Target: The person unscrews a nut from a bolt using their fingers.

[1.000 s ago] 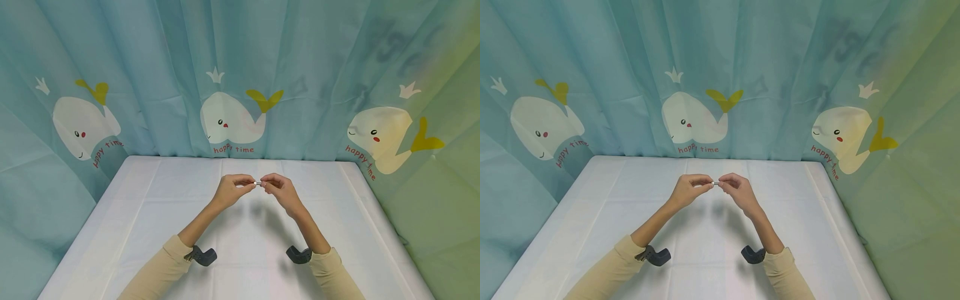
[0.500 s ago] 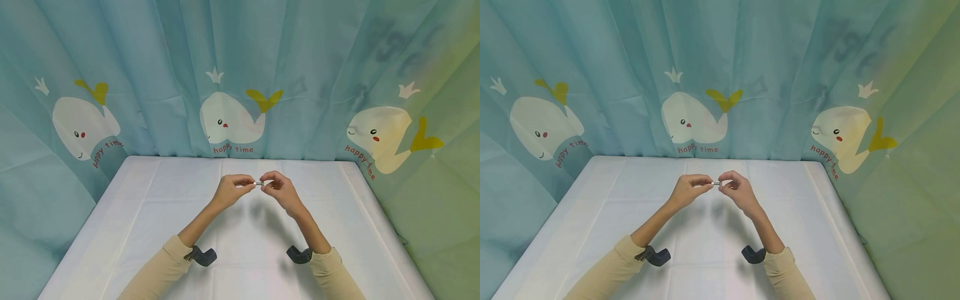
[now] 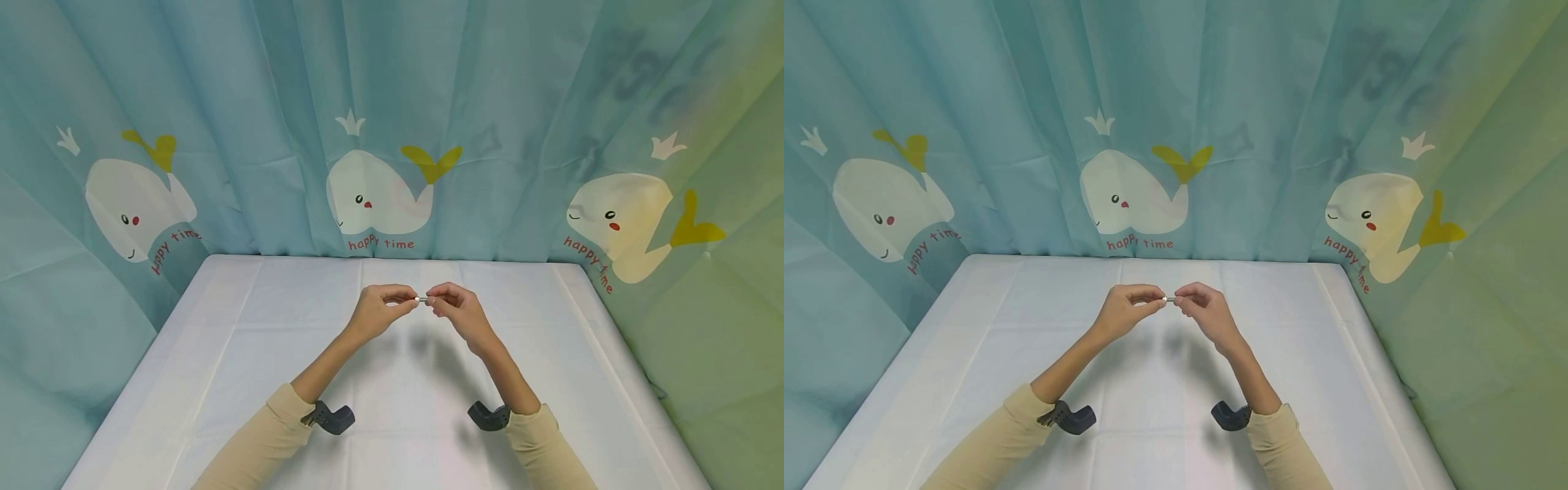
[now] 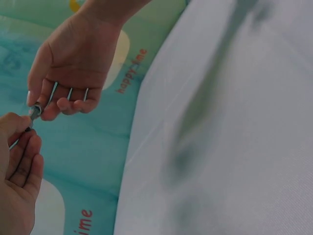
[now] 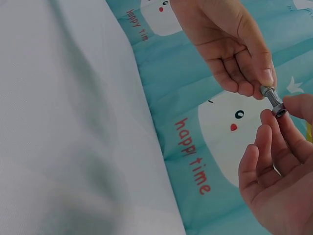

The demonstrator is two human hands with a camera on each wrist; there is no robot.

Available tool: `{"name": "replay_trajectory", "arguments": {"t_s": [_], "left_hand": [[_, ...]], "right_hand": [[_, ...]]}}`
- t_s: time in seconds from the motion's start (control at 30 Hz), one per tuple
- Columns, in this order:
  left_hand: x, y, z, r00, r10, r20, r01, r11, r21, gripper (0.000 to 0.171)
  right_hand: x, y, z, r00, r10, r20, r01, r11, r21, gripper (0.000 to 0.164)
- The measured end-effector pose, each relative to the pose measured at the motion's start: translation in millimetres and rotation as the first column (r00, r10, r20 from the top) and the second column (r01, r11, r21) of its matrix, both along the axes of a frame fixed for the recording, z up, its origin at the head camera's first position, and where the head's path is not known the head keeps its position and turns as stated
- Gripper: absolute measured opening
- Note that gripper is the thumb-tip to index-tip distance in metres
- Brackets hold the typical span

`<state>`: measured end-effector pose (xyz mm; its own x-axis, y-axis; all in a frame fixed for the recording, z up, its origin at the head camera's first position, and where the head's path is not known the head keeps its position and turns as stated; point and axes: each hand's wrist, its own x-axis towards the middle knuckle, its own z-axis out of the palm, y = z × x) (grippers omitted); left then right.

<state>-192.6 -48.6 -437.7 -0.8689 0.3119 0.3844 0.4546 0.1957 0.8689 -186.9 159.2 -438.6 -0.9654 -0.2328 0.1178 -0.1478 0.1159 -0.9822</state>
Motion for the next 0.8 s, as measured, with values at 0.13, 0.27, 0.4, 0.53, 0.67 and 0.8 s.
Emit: {"name": "replay_trajectory", "arguments": {"t_s": [0.13, 0.27, 0.4, 0.53, 0.67, 0.8], "left_hand": [[0.2, -0.2, -0.1, 1.0, 0.006, 0.008, -0.006, 1.0, 0.004, 0.009], [0.2, -0.7, -0.6, 1.0, 0.007, 0.0, -0.007, 1.0, 0.007, 0.009], [-0.1, -1.0, -1.0, 1.0, 0.01, -0.001, -0.01, 1.0, 0.007, 0.009], [0.0, -1.4, -0.5, 1.0, 0.012, 0.0, -0.012, 1.0, 0.005, 0.008], [0.0, -1.7, -0.4, 1.0, 0.013, -0.012, -0.013, 1.0, 0.001, 0.008], [-0.2, -2.0, -1.0, 1.0, 0.014, -0.019, -0.014, 1.0, -0.002, 0.008]], "right_hand": [[0.4, 0.5, 0.0, 0.999, 0.014, -0.037, -0.014, 1.0, -0.007, 0.018], [0.8, 0.2, 0.3, 0.999, 0.02, -0.047, -0.021, 1.0, 0.0, 0.017], [0.9, -0.2, 0.9, 0.999, 0.023, -0.046, -0.023, 1.0, 0.0, 0.019], [1.1, -0.6, 1.4, 0.998, 0.034, -0.054, -0.035, 0.999, -0.015, 0.02], [0.9, -0.4, 1.0, 0.996, 0.063, -0.06, -0.065, 0.997, -0.033, 0.026], [0.5, -0.7, 0.5, 0.997, 0.061, -0.049, -0.062, 0.998, -0.024, 0.028]]}}
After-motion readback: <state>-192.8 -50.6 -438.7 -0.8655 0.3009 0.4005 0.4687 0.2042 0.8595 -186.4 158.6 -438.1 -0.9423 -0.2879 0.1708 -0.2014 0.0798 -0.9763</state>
